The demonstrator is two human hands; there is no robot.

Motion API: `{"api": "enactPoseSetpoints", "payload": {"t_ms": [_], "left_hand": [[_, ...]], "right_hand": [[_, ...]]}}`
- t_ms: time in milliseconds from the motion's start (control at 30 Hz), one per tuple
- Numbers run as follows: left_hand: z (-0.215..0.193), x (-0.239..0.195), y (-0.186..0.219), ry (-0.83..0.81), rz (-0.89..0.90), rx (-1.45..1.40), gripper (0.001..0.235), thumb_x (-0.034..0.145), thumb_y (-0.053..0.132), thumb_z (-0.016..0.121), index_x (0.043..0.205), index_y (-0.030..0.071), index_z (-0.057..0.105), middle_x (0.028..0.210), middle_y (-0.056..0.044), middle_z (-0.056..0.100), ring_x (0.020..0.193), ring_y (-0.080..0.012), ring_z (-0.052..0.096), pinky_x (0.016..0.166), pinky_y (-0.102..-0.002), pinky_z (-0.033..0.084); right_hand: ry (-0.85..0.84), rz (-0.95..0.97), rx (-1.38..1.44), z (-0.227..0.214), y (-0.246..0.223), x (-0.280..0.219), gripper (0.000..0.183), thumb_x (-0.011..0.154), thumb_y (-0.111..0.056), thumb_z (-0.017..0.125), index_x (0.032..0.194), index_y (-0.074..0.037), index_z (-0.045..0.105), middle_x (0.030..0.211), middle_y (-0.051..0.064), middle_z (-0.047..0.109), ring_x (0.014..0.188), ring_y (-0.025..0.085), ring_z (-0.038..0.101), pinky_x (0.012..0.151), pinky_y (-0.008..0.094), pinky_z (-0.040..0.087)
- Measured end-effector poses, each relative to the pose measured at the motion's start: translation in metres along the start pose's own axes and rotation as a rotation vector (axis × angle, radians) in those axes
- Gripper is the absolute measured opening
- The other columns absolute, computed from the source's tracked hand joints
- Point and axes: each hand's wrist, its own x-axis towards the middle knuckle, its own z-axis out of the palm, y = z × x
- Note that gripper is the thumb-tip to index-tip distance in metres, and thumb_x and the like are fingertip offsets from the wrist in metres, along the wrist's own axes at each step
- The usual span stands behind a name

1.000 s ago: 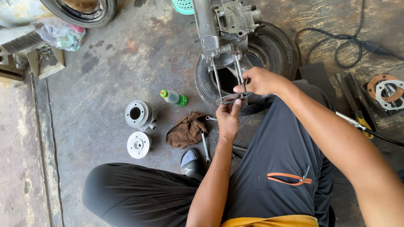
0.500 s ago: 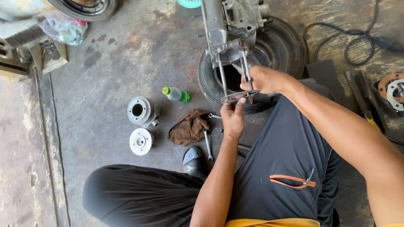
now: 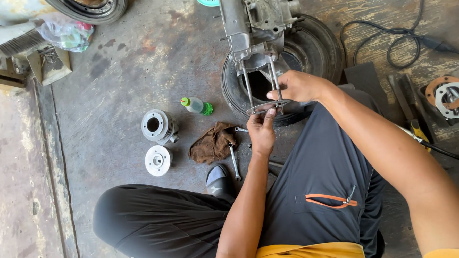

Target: The person sits on the floor and uses a wrench to tighten bolts on a metal engine component resting on a tire. They then place a gasket onto the component and continue to adjust and tighten the bolts with the wrench.

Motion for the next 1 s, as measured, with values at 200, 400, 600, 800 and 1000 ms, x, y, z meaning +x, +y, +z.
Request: {"api": "enactPoseSetpoints", "payload": {"t_ms": [200, 400, 600, 800, 1000], "left_hand": [[-0.002, 0.001, 0.023, 0.03, -0.033, 0.001, 0.019, 0.092, 0.002, 0.077, 0.109, 0.002, 0.068, 0.101, -0.015, 0.076, 0.089, -0.0175, 0.074, 0.08, -0.029, 0.062], [-0.002, 0.0, 0.029, 0.01, -0.057, -0.008, 0.019, 0.092, 0.003, 0.077, 0.108, 0.002, 0.066, 0.103, -0.014, 0.077, 0.09, -0.0152, 0.074, 0.081, -0.027, 0.062], [-0.01, 0.002, 0.015, 0.007, -0.039, 0.032, 0.016, 0.092, 0.005, 0.078, 0.104, 0.006, 0.067, 0.102, -0.01, 0.077, 0.091, -0.0104, 0.072, 0.082, -0.027, 0.059], [-0.006, 0.002, 0.018, -0.007, -0.02, 0.044, 0.015, 0.093, 0.005, 0.076, 0.104, 0.005, 0.066, 0.101, -0.011, 0.077, 0.09, -0.0122, 0.072, 0.085, -0.029, 0.059], [-0.004, 0.001, 0.019, -0.027, -0.009, 0.038, 0.014, 0.094, 0.004, 0.075, 0.105, 0.005, 0.065, 0.101, -0.011, 0.076, 0.09, -0.0131, 0.072, 0.084, -0.028, 0.058]], "right_hand": [[0.125, 0.036, -0.013, 0.006, -0.004, -0.013, 0.027, 0.086, -0.033, 0.078, 0.074, -0.01, 0.073, 0.058, 0.002, 0.063, 0.058, 0.015, 0.057, 0.055, 0.031, 0.043], [0.207, 0.023, 0.022, 0.012, -0.008, -0.022, 0.021, 0.085, -0.031, 0.079, 0.088, -0.01, 0.076, 0.07, 0.005, 0.07, 0.065, 0.015, 0.063, 0.061, 0.033, 0.05], [0.334, -0.295, -0.174, 0.005, -0.033, -0.05, 0.023, 0.093, 0.0, 0.063, 0.116, -0.006, 0.066, 0.096, 0.011, 0.068, 0.082, 0.027, 0.071, 0.067, 0.038, 0.056], [0.318, -0.304, -0.341, 0.005, -0.031, -0.056, 0.023, 0.094, -0.002, 0.061, 0.116, -0.005, 0.065, 0.103, 0.015, 0.066, 0.094, 0.035, 0.07, 0.074, 0.044, 0.057], [0.233, 0.067, -0.055, 0.007, -0.022, -0.034, 0.018, 0.1, -0.023, 0.06, 0.109, -0.015, 0.073, 0.072, 0.006, 0.073, 0.065, 0.02, 0.067, 0.061, 0.036, 0.053]]}}
